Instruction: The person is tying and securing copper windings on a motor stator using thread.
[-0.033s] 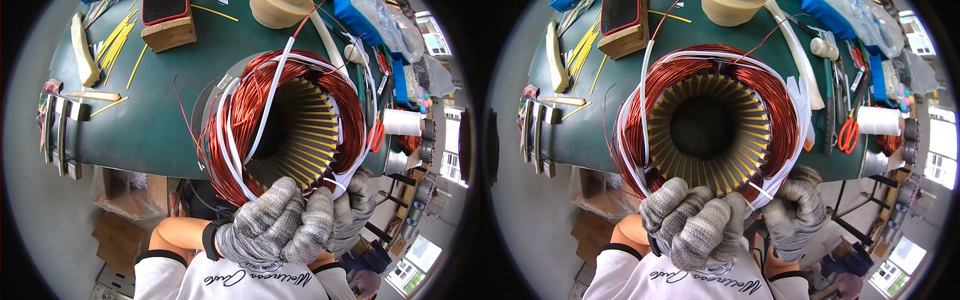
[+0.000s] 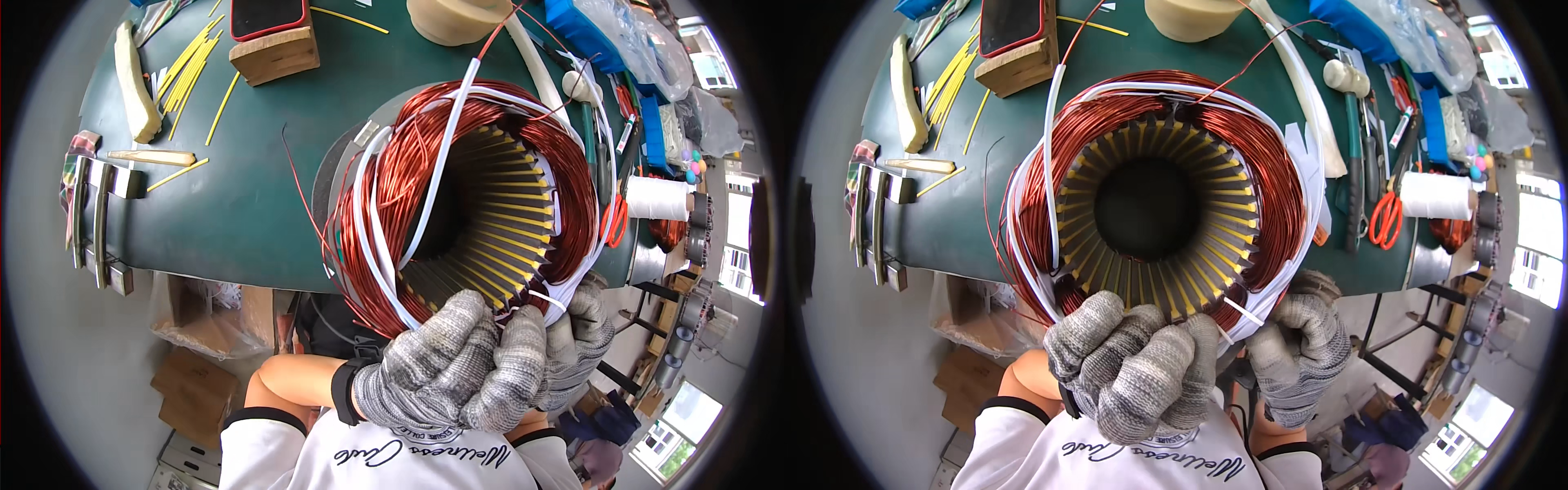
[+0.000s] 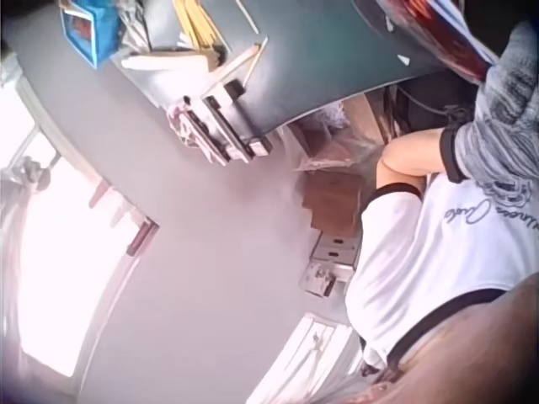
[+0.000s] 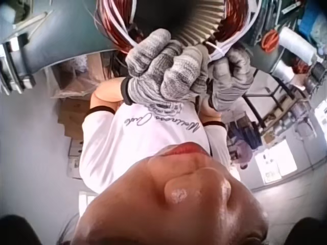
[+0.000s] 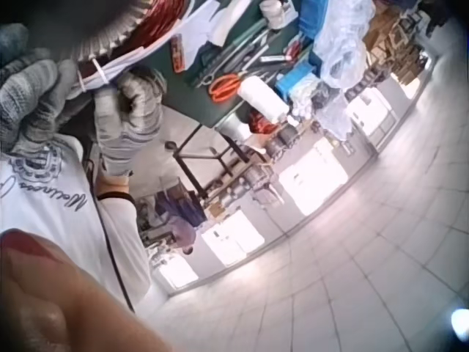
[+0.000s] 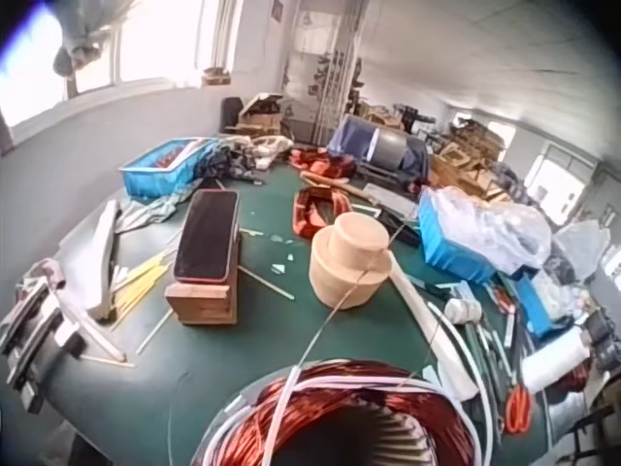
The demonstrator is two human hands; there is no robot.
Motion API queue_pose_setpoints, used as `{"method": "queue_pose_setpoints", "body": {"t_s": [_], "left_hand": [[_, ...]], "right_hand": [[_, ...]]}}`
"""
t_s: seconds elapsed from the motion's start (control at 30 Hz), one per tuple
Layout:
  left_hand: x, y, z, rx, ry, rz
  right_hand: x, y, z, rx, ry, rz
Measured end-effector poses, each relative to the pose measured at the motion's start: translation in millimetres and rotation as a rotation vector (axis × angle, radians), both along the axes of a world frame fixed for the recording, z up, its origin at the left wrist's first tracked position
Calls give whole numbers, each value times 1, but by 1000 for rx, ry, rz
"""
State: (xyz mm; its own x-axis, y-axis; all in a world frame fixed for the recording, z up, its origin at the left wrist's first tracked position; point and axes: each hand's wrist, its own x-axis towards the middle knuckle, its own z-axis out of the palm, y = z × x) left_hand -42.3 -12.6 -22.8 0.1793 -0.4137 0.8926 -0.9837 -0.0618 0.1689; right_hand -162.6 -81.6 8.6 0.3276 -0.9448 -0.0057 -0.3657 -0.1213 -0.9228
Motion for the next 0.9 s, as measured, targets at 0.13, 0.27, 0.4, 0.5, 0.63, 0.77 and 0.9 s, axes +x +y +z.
{"method": "queue_pose_setpoints", "body": {"t_s": [0.13, 0.27, 0.4, 0.5, 0.63, 0.77, 0.9], "left_hand": [[-11, -7, 21, -2, 415, 128], [15, 6, 10, 97, 156, -170], [25, 13, 26, 324, 54, -170], [15, 17, 37, 618, -110, 54], [17, 9, 24, 496, -17, 16], [26, 20, 29, 633, -228, -25], [16, 20, 41, 656, -207, -104]], "right_hand": [[2, 3, -4, -52, -78, -48], [-6, -9, 6, 760, -921, 430], [-45, -4, 17, 992, -408, 661], [-19, -5, 32, -108, -146, 858], [10, -10, 33, 116, -510, 770], [-3, 12, -49, 811, -1063, 640], [12, 14, -52, -262, -634, 510]]}}
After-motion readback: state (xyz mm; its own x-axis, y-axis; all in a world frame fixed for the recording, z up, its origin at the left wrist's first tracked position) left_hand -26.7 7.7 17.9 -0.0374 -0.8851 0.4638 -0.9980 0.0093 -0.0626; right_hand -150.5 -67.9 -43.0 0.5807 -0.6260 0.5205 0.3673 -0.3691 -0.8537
